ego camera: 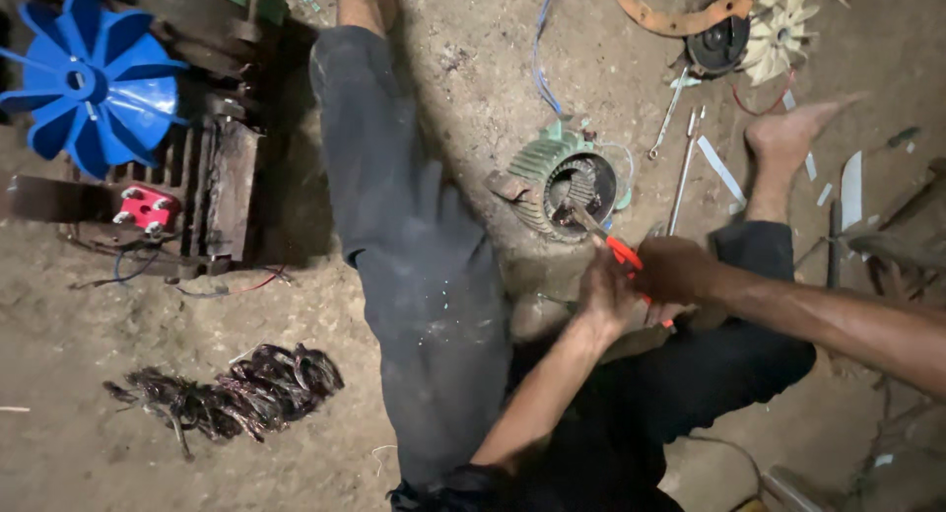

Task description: The person sits on the floor and uses pliers and a screwdriver to remove copper wire coils from a motor stator. They repeatedly pull and cut the wires, placing the removed copper pieces on the floor beside them.

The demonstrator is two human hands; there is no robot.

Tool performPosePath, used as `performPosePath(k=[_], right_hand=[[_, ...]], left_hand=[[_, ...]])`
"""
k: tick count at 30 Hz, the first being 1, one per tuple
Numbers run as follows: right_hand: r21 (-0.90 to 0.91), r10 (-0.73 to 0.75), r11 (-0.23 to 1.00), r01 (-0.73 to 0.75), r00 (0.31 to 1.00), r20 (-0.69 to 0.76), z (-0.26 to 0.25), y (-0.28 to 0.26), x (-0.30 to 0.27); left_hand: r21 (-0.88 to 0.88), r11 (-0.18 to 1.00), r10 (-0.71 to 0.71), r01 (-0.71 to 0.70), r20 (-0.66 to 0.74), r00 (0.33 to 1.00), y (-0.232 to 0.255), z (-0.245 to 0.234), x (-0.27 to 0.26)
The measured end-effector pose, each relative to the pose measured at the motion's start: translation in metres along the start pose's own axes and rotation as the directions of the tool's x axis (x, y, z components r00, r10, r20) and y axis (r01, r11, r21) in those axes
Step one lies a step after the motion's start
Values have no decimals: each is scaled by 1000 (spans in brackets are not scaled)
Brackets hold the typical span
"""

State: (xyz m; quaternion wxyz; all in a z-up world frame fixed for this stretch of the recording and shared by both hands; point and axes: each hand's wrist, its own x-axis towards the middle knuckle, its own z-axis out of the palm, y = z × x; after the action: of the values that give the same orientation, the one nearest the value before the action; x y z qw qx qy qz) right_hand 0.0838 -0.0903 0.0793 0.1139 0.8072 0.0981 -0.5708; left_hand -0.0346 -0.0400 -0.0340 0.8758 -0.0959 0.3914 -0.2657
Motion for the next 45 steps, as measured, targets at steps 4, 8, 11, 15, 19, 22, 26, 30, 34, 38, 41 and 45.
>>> performPosePath(k=[4,8,11,15,19,22,26,30,34,38,41,45], right_hand=[[257,117,949,-180,963,243,-6,-7,-1],[536,195,719,-442,869,455,-21,-13,-7],[536,247,678,-503,843,478,-28,-16,-12],[654,185,627,-423,897,402,-26,-9,-19],[642,181,640,-423,894,409,-30,-1,-16],[630,143,631,-453,866,480,-39,0,-6],[561,267,624,-544,823,501,-28,-4,2],[582,182,616,-531,815,550,-37,17,11],[608,-68,417,-676,644,762,-94,77,30],[557,132,645,-523,794,593,-86,82,27],[513,202,743,-431,874,442,-58,71,11],[651,125,653,-387,903,411,-42,61,9]], left_hand=[[103,995,16,-12,-30,999,-9,-9,10],[156,986,-58,64,-39,998,6,-6,-1],[129,990,-60,55,36,998,17,1,-11],[138,990,-60,42,130,990,18,0,-18],[-68,990,-107,123,202,974,18,-7,-18],[-100,983,-120,156,299,947,21,-6,-16],[-208,937,-233,282,229,945,14,-12,-7],[-365,833,-223,415,465,857,-8,-32,10],[-106,930,-272,352,445,853,-30,-37,22],[17,948,-315,317,182,932,-12,-25,6],[19,946,-323,323,138,936,-5,2,-12],[94,981,-180,170,117,977,15,32,-27]])
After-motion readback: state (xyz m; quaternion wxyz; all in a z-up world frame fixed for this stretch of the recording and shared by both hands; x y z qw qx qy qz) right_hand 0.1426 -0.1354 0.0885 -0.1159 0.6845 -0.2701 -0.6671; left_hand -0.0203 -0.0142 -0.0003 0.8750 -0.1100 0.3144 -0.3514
